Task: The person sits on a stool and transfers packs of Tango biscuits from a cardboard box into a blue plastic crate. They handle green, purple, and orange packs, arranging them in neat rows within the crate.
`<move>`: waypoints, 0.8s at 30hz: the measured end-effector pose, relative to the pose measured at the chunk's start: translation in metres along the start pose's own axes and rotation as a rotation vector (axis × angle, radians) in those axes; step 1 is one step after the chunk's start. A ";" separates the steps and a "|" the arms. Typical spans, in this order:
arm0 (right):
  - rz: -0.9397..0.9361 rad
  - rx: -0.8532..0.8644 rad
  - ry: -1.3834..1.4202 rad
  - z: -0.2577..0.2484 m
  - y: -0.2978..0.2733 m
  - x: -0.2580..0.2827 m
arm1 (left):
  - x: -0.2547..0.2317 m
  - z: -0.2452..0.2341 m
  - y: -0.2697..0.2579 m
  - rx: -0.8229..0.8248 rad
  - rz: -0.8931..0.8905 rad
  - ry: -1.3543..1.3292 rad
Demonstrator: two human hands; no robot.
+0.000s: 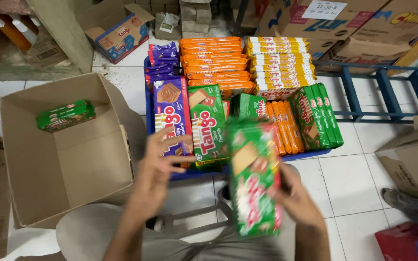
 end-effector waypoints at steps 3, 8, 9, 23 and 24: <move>0.083 -0.179 0.008 -0.050 0.026 -0.005 | 0.024 -0.040 -0.007 -0.156 -0.038 -0.002; 0.200 -0.329 -0.101 -0.069 0.085 0.003 | 0.076 -0.103 -0.037 -0.437 -0.218 0.104; 0.201 -0.326 -0.103 -0.067 0.094 0.002 | 0.089 -0.111 -0.042 -0.440 -0.218 0.102; 0.058 -0.087 -0.844 -0.051 0.128 0.008 | 0.235 -0.234 -0.041 -0.565 -0.554 0.215; 0.057 -0.051 -0.848 -0.066 0.127 -0.008 | 0.262 -0.247 -0.029 -0.597 -0.567 0.203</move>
Point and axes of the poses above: each hand's wrist, its own y-axis towards the middle knuckle, its own z-axis out of the palm, x = y × z, the point moved 9 cm from there along y, towards the middle knuckle, and after that the axes turned 5 degrees about -z, right-handed, at the moved point
